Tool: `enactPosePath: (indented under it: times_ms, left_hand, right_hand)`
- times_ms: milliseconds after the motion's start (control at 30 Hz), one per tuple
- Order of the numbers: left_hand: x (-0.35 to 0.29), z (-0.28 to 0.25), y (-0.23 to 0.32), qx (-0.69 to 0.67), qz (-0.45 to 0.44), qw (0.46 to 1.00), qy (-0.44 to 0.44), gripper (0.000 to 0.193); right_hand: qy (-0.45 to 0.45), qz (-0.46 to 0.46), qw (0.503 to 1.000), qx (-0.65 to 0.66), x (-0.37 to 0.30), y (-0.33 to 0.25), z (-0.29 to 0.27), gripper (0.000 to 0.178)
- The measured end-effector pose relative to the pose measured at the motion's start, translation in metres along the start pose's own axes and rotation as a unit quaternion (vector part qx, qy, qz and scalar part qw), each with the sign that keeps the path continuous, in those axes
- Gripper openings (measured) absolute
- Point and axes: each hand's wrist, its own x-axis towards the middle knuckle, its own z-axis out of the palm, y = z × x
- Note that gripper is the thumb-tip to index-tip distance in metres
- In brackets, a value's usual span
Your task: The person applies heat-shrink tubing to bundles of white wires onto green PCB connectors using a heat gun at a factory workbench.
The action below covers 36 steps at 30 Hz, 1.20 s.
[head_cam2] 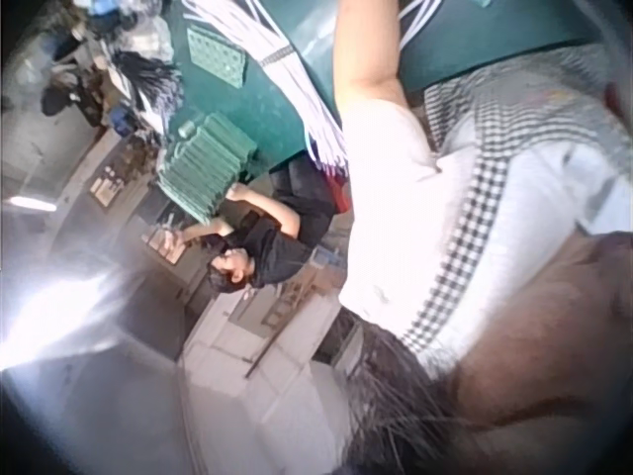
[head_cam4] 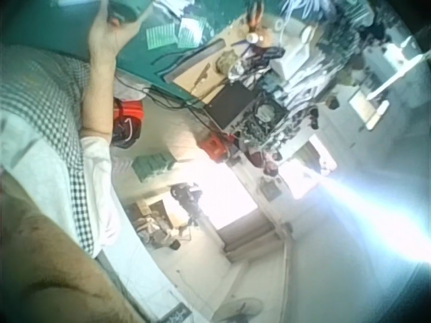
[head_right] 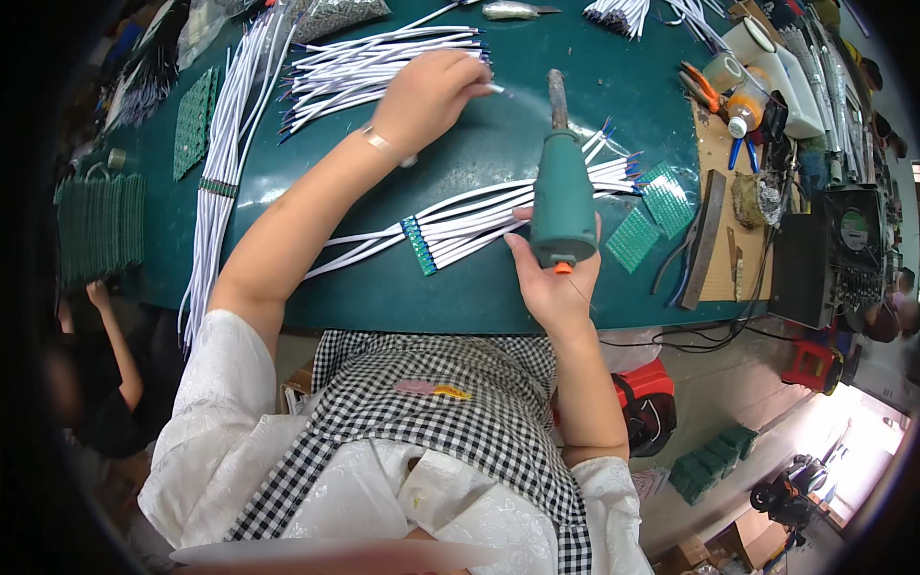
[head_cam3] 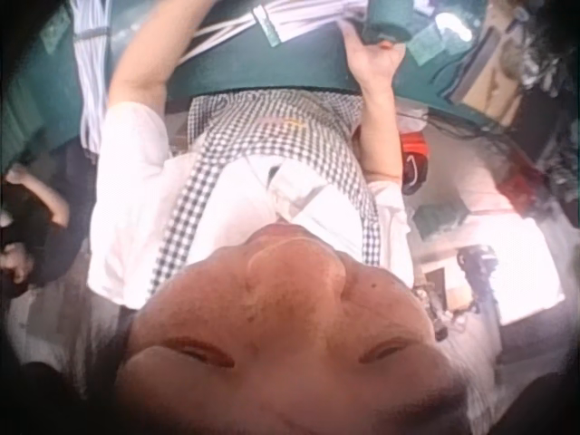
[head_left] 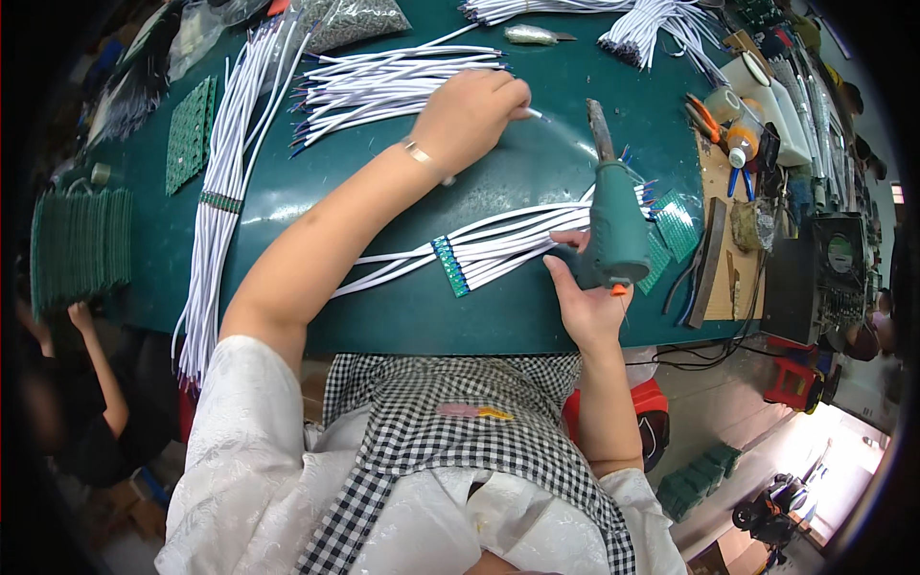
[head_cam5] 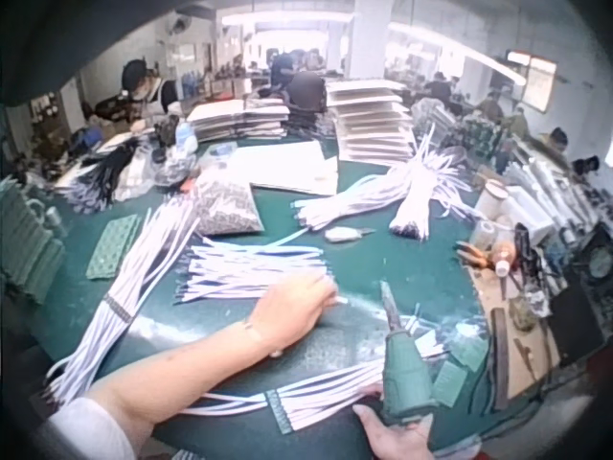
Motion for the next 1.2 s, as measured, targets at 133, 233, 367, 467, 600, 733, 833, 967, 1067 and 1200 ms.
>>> enactPosePath:
  times_ms: [133, 233, 367, 467, 600, 733, 833, 967, 1067, 1200]
  left_hand:
    - [-0.036, -0.094, 0.064, -0.021, -0.016, 0.996, -0.086, 0.015]
    - [-0.079, -0.132, 0.106, -0.072, -0.154, 0.975, -0.144, 0.02]
    - [-0.124, -0.13, 0.117, -0.084, -0.26, 0.951, -0.147, 0.02]
    - [-0.133, -0.123, 0.12, -0.074, -0.276, 0.951, -0.121, 0.018]
    - [-0.141, -0.115, 0.117, -0.05, -0.261, 0.96, -0.089, 0.016]
    - [-0.143, -0.114, 0.117, -0.034, -0.263, 0.961, -0.078, 0.016]
    - [-0.143, -0.11, 0.118, -0.02, -0.241, 0.968, -0.072, 0.015]
    - [-0.142, -0.109, 0.12, -0.019, -0.233, 0.968, -0.09, 0.022]
    - [-0.14, -0.108, 0.122, -0.036, -0.244, 0.966, -0.082, 0.022]
    - [-0.14, -0.106, 0.123, -0.039, -0.255, 0.963, -0.082, 0.023]
  right_hand:
    - [-0.026, 0.028, 0.996, -0.079, 0.008, 0.002, 0.004, 0.058]
    - [-0.041, 0.076, 0.989, -0.123, 0.013, -0.004, 0.017, 0.062]
    - [-0.133, -0.05, 0.974, -0.177, 0.026, -0.011, 0.039, 0.079]
    - [-0.188, -0.125, 0.948, -0.223, 0.032, -0.013, 0.048, 0.075]
    - [-0.178, -0.134, 0.956, -0.191, 0.033, -0.013, 0.05, 0.073]
    - [-0.172, -0.08, 0.966, -0.173, 0.032, -0.017, 0.047, 0.071]
    - [-0.171, -0.083, 0.964, -0.187, 0.031, -0.016, 0.046, 0.072]
    - [-0.182, -0.101, 0.956, -0.207, 0.031, -0.012, 0.042, 0.08]
    - [-0.186, -0.076, 0.958, -0.204, 0.031, -0.015, 0.043, 0.079]
    - [-0.16, -0.091, 0.966, -0.181, 0.032, -0.016, 0.047, 0.073]
